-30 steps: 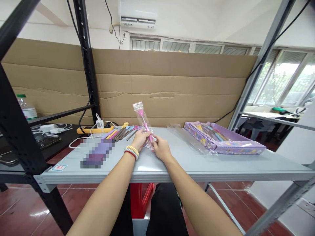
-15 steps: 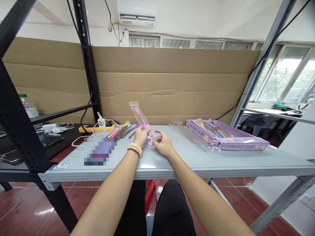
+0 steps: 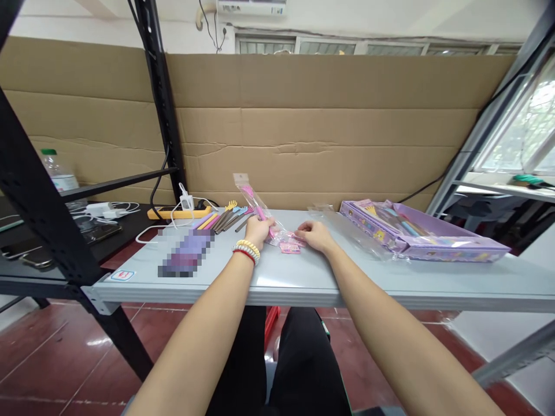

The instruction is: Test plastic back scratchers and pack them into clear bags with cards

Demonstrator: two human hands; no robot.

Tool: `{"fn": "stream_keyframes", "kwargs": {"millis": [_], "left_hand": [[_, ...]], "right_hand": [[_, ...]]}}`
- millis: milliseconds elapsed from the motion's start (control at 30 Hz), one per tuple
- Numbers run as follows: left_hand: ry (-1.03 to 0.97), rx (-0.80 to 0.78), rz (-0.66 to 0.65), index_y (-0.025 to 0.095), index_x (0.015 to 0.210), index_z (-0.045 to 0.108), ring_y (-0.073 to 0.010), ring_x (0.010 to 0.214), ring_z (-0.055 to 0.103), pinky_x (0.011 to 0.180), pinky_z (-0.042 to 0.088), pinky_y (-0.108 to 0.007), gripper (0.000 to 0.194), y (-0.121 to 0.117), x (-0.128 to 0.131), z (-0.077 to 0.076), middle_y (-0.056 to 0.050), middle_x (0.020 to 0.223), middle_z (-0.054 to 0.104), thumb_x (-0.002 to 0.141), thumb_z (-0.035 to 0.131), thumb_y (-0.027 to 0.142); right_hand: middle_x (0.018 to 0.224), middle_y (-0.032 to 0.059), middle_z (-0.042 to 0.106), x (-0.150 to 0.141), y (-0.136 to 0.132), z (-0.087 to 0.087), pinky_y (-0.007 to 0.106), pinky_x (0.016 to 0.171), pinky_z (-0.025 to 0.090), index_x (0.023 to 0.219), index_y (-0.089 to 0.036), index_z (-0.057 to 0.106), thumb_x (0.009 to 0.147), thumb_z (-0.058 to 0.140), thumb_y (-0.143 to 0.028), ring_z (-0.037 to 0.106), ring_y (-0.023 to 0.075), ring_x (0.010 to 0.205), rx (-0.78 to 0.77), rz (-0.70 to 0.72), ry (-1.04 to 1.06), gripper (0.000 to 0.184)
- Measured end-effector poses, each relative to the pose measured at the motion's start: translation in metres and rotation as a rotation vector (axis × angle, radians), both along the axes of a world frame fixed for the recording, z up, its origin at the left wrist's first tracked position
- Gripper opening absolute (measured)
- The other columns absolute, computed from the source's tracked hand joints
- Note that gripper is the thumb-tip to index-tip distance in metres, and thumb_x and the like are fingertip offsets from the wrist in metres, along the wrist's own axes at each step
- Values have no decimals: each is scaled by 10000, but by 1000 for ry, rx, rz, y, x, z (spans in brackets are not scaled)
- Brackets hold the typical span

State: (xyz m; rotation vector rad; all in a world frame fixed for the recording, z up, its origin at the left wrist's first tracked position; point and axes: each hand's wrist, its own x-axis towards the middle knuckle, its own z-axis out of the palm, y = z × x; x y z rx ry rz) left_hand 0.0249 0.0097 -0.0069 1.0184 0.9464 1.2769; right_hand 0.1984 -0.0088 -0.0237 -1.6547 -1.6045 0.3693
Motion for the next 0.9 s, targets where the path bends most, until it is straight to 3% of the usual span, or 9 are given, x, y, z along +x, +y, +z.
{"fn": "stream_keyframes", "kwargs": {"millis": [167, 267, 333, 500, 733, 900], "left_hand": [[-104, -60, 17, 129, 813, 505, -135, 580, 641, 590, 524, -269, 51, 1, -1, 0, -29, 678, 612, 837, 548, 142], [-102, -44, -12, 122, 825, 521, -138, 590, 643, 615, 531, -280, 49, 0, -2, 0, -38, 671, 616, 827, 566, 140], [-79, -33, -48, 119, 801, 531, -137, 570, 632, 604, 530, -279, 58, -1, -2, 1, -38, 640, 605, 819, 580, 145], [-56, -32, -98, 125, 737, 526, -116, 510, 591, 558, 522, -258, 95, -4, -1, 1, -29, 587, 584, 825, 561, 132], [-13, -37, -162, 127, 677, 528, -113, 505, 574, 514, 508, -234, 149, -6, 2, -1, -20, 545, 560, 806, 598, 153], [14, -19, -224, 124, 704, 545, -96, 459, 535, 515, 522, -274, 126, -6, 0, -1, -35, 603, 605, 797, 608, 181]], "right_hand": [[756, 11, 621, -21, -15, 2, 251, 582, 419, 1085, -139, 548, 529, 780, -392, 520, 111, 600, 80, 440, 196, 653], [715, -8, 606, -29, -15, 0, 255, 573, 430, 1204, -155, 442, 610, 738, -398, 547, 122, 605, 53, 537, 292, 707], [686, -27, 584, -30, -14, -1, 253, 562, 430, 1221, -165, 413, 658, 691, -371, 545, 119, 591, 73, 541, 350, 661], [681, -45, 551, -28, -16, -1, 239, 518, 426, 1158, -165, 462, 597, 715, -286, 529, 100, 527, 92, 472, 272, 627], [639, -39, 574, -28, -16, -2, 242, 524, 416, 1098, -165, 532, 602, 745, -382, 540, 119, 536, 156, 411, 74, 581], [586, -40, 550, -26, -12, -2, 234, 537, 381, 1014, -155, 579, 703, 660, -362, 492, 105, 519, 248, 355, -17, 383]]}}
